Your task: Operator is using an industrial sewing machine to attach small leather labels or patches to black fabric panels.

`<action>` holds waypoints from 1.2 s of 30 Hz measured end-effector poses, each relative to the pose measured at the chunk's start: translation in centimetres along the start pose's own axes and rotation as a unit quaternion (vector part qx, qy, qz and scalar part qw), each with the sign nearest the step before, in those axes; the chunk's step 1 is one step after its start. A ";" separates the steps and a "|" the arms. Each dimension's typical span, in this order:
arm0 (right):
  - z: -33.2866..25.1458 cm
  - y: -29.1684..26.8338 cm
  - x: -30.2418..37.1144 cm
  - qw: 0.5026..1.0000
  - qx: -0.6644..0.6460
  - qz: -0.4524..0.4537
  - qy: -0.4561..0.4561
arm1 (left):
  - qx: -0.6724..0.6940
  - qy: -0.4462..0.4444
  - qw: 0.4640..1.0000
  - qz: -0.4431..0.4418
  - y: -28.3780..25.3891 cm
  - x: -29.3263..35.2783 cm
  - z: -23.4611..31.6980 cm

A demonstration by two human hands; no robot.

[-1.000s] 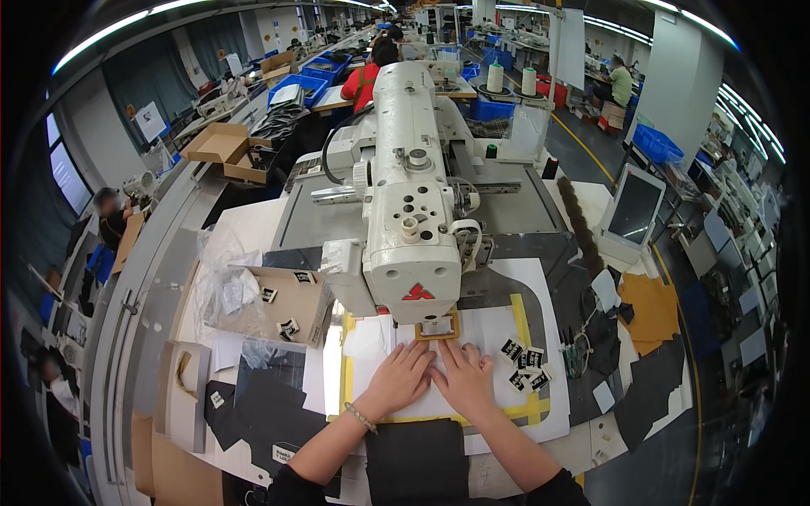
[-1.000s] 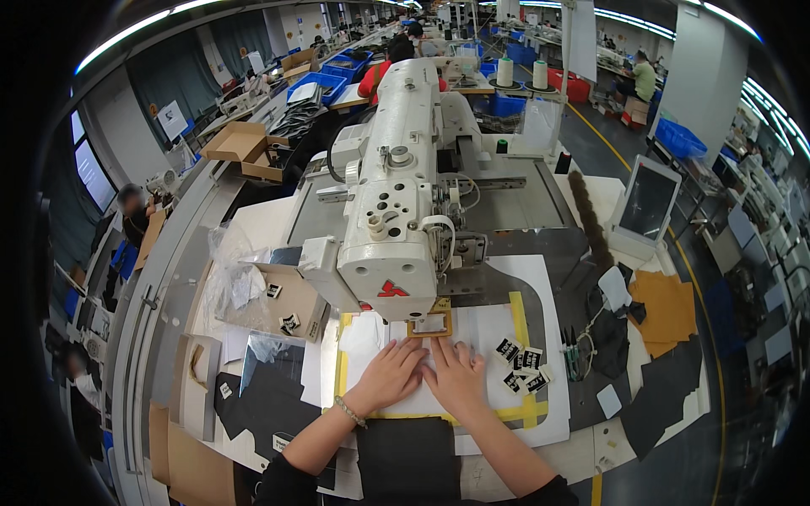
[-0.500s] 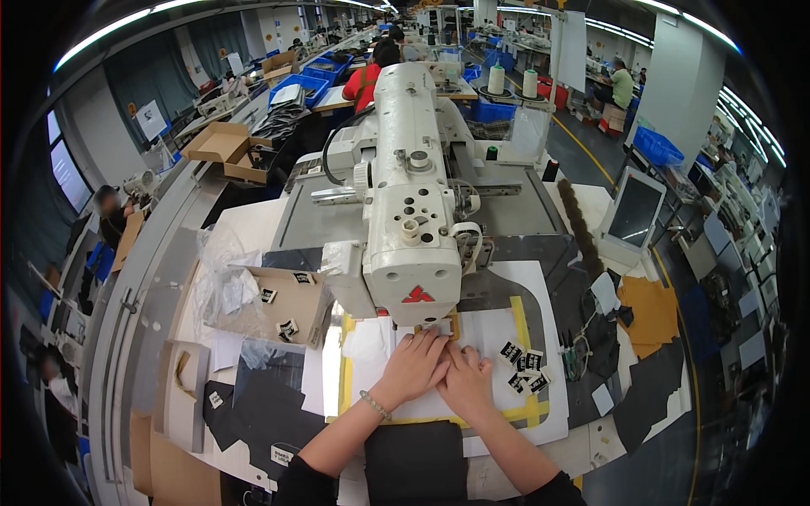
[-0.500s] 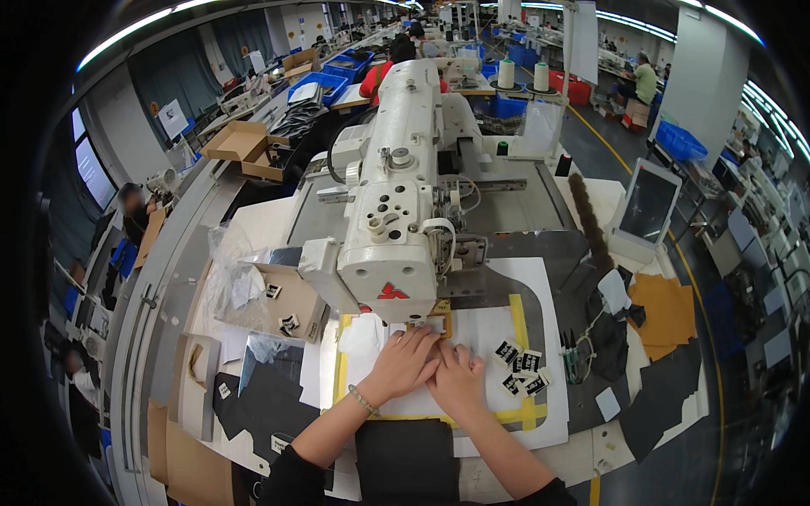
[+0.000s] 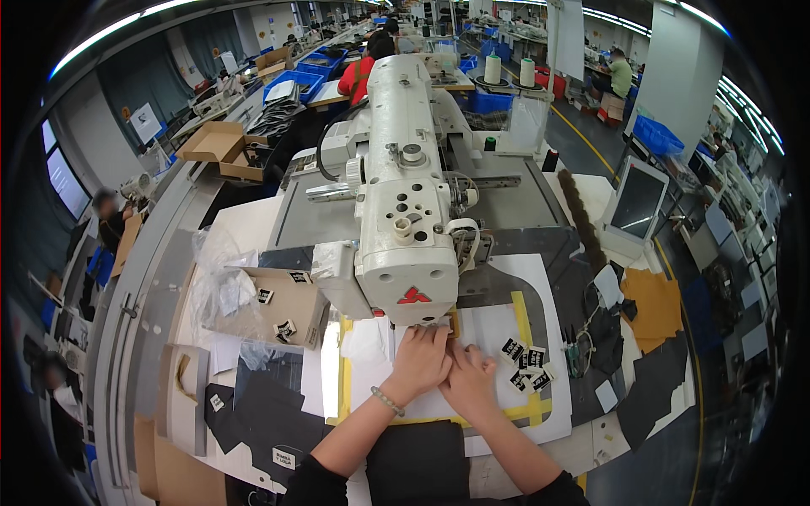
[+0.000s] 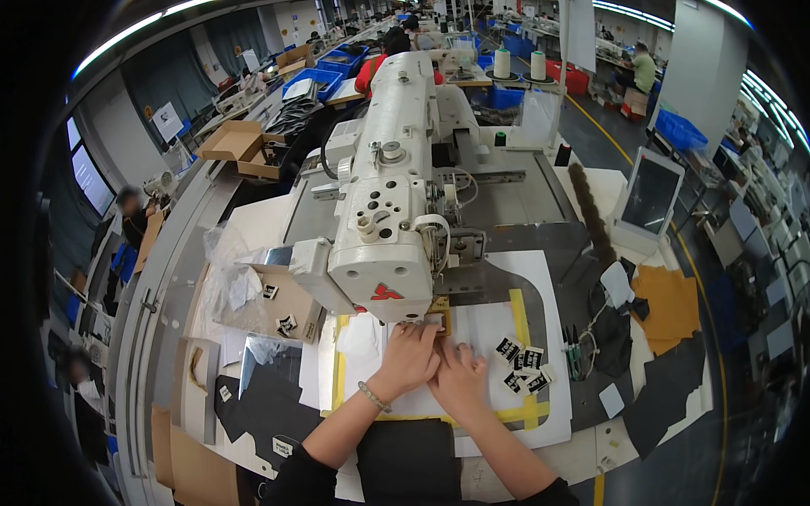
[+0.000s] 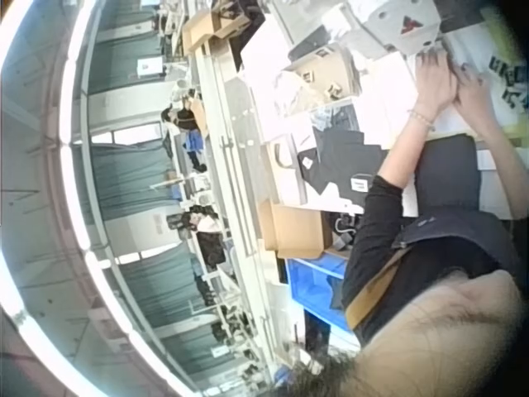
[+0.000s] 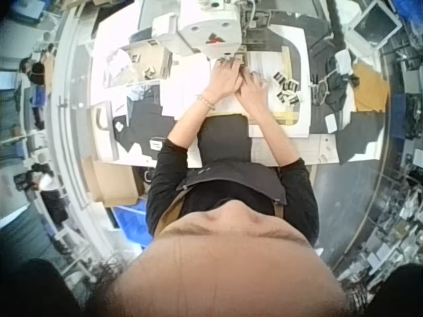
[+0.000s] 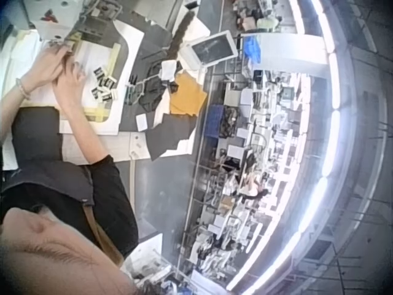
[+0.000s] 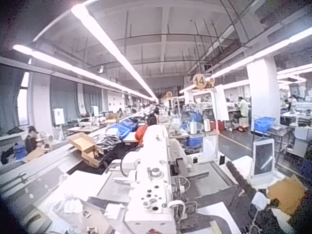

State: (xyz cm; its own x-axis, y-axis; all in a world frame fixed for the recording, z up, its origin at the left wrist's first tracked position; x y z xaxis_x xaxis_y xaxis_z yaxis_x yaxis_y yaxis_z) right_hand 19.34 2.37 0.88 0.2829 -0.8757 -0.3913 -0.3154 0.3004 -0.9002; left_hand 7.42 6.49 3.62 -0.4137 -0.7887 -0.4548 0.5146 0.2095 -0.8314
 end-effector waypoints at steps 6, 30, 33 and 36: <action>0.9 -2.1 1.2 0.999 -0.008 -0.023 0.026 | -0.047 -0.054 0.997 -0.019 0.4 -0.3 0.7; 1.1 -7.0 11.6 0.976 -0.214 -0.046 0.018 | 0.151 -0.033 0.976 -0.152 -3.9 11.7 5.6; 1.0 -7.3 11.5 0.975 -0.217 -0.050 0.002 | 0.167 -0.021 0.977 -0.132 -3.7 12.1 5.5; 0.9 -7.3 11.5 0.973 -0.226 -0.049 0.016 | 0.181 -0.056 0.974 -0.125 -3.8 11.5 5.9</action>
State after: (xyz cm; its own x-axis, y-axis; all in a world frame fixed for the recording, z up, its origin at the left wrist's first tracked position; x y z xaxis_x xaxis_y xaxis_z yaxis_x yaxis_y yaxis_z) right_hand 25.70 -9.55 2.83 0.3049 -0.9053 -0.2956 -0.6566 0.0251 -0.7538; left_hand 5.10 -6.83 3.44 -0.4860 -0.8510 -0.1989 0.6480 -0.1982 -0.7354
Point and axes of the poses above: each hand's wrist, its own x-axis away from the middle knuckle, its own y-axis out of the palm, z = x × y, the point moved 2 cm from there along -x, towards the middle knuckle
